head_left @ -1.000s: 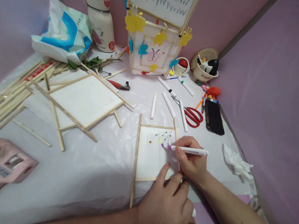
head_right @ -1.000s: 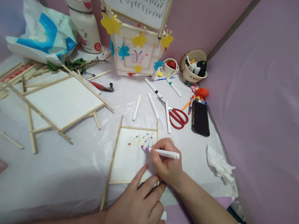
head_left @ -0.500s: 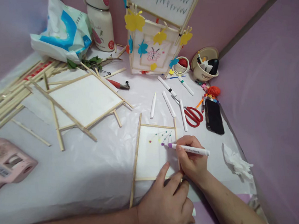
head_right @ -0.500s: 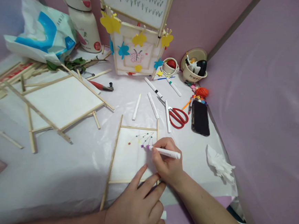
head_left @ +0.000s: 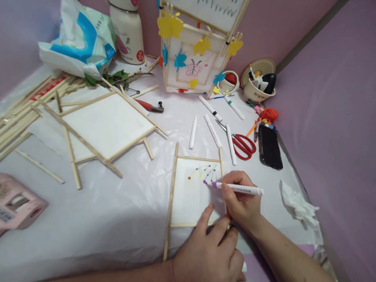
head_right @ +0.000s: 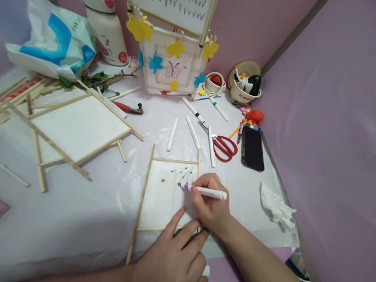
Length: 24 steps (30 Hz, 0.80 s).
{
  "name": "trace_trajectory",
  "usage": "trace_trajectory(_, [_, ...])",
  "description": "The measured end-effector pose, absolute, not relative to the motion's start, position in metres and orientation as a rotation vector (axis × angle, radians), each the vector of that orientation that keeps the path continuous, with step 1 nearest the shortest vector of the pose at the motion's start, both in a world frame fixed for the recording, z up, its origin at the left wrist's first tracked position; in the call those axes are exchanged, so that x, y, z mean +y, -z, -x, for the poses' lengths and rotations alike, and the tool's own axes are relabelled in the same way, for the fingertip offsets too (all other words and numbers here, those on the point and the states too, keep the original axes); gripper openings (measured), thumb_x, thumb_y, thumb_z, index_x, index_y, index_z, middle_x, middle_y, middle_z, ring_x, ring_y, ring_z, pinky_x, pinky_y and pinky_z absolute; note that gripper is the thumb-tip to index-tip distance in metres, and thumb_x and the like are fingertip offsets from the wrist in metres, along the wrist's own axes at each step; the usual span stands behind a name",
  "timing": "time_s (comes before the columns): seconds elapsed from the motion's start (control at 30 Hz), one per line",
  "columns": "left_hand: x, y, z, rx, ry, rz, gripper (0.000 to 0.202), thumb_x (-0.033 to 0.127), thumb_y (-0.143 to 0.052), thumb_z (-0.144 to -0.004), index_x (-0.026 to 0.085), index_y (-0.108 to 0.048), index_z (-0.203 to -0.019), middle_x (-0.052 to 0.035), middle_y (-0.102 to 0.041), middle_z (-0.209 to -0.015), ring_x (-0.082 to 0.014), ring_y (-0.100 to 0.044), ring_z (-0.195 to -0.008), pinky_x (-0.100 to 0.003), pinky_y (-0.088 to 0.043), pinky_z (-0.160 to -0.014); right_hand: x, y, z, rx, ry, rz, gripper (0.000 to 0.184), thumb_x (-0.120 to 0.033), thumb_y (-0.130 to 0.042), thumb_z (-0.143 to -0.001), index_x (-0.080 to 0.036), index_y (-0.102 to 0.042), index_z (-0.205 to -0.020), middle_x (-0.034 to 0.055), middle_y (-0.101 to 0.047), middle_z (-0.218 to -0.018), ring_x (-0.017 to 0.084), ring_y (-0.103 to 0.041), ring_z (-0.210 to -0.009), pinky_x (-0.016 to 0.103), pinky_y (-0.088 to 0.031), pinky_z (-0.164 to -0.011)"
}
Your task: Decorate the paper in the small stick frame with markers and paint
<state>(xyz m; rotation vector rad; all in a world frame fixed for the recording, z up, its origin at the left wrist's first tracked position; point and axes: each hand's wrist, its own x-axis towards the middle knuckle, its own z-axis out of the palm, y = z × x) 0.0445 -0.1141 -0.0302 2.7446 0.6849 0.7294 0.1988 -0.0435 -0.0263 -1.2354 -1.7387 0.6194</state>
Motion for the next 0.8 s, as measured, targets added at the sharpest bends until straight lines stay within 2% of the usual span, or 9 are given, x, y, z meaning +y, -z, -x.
trace_trajectory(0.27, [-0.1135, 0.0319, -0.0443, 0.693, -0.745, -2.748, 0.03, 0.043, -0.048, -0.101, 0.016, -0.061, -0.095, -0.0142, -0.065, -0.12, -0.0367, -0.052, -0.12, -0.062, -0.011, -0.108, -0.0439, 0.0257, -0.1986, -1.737, -0.649, 1.208, 0.006, -0.017, -0.06, -0.087, -0.022, -0.057, -0.084, 0.0013, -0.059, -0.076, 0.017, -0.056, -0.069, 0.033, -0.045, -0.062])
trace_trajectory(0.8, [-0.1133, 0.0314, -0.0447, 0.673, -0.716, -2.757, 0.031, 0.043, -0.046, -0.102, 0.016, -0.061, -0.095, -0.0153, -0.064, -0.121, -0.0375, -0.05, -0.122, -0.063, -0.007, -0.108, -0.0452, 0.0257, -0.1975, -1.703, -0.624, 1.259, 0.005, -0.017, -0.061, -0.088, -0.022, -0.059, -0.085, 0.0005, -0.059, -0.078, 0.014, -0.055, -0.065, 0.029, -0.045, -0.059])
